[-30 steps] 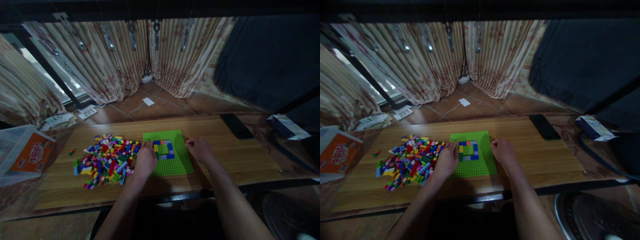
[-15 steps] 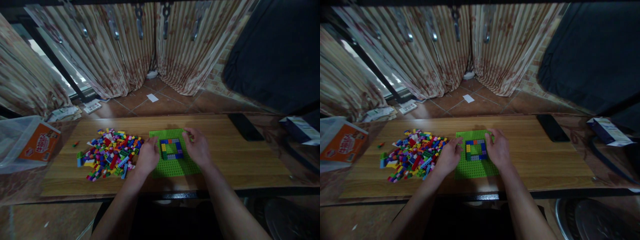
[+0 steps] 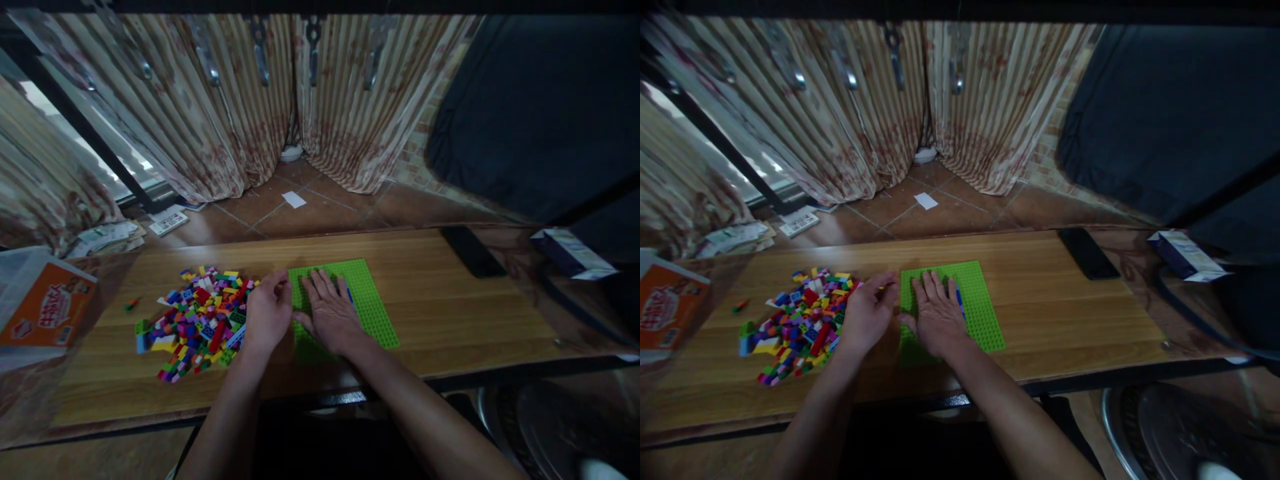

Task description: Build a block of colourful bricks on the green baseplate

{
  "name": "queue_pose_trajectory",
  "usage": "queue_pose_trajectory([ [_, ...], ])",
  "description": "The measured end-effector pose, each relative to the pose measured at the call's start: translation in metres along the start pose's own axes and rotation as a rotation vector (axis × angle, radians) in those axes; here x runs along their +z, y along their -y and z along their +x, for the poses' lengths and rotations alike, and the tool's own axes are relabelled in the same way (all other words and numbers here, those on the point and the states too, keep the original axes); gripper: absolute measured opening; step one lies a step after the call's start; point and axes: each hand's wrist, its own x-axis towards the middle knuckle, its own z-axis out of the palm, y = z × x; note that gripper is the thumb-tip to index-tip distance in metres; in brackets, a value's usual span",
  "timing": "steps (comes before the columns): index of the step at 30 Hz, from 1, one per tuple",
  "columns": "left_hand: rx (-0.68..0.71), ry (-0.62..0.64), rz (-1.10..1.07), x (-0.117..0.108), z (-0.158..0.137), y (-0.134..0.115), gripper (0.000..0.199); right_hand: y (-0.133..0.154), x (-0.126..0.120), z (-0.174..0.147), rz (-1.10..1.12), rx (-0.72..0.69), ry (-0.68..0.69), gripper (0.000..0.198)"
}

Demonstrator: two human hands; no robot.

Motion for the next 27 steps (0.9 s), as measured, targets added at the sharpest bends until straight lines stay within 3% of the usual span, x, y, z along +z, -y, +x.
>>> queue_pose_trajectory([
  [6, -0.006, 0.034, -0.076, 0.005, -0.003, 0.005, 0.028, 0.002, -0.005, 0.000, 0.031, 0.007, 0.028, 0.073],
  [9, -0.006, 0.047, -0.055, 0.007, -0.005, 0.003, 0.030, 0.000, -0.009, -0.001, 0.166, 0.014, -0.023, 0.073],
  [12, 0.000, 0.078, -0.012, 0.007, -0.006, -0.002, 0.032, -0.014, -0.020, -0.004, 0.527, 0.096, -0.209, 0.061],
  [15, -0.030, 0.115, 0.036, 0.008, -0.006, -0.004, 0.033, -0.042, -0.035, -0.006, 0.931, 0.270, -0.444, 0.050],
  [19, -0.026, 0.207, 0.086, 0.013, -0.006, -0.005, 0.032, -0.077, -0.047, -0.007, 1.095, 0.429, -0.587, 0.044],
  [23, 0.009, 0.259, 0.114, 0.019, -0.010, -0.007, 0.033, -0.084, -0.042, -0.006, 1.026, 0.555, -0.452, 0.035],
  [27, 0.028, 0.257, 0.124, 0.022, -0.012, -0.012, 0.032, -0.078, -0.036, -0.005, 0.894, 0.539, -0.243, 0.026],
])
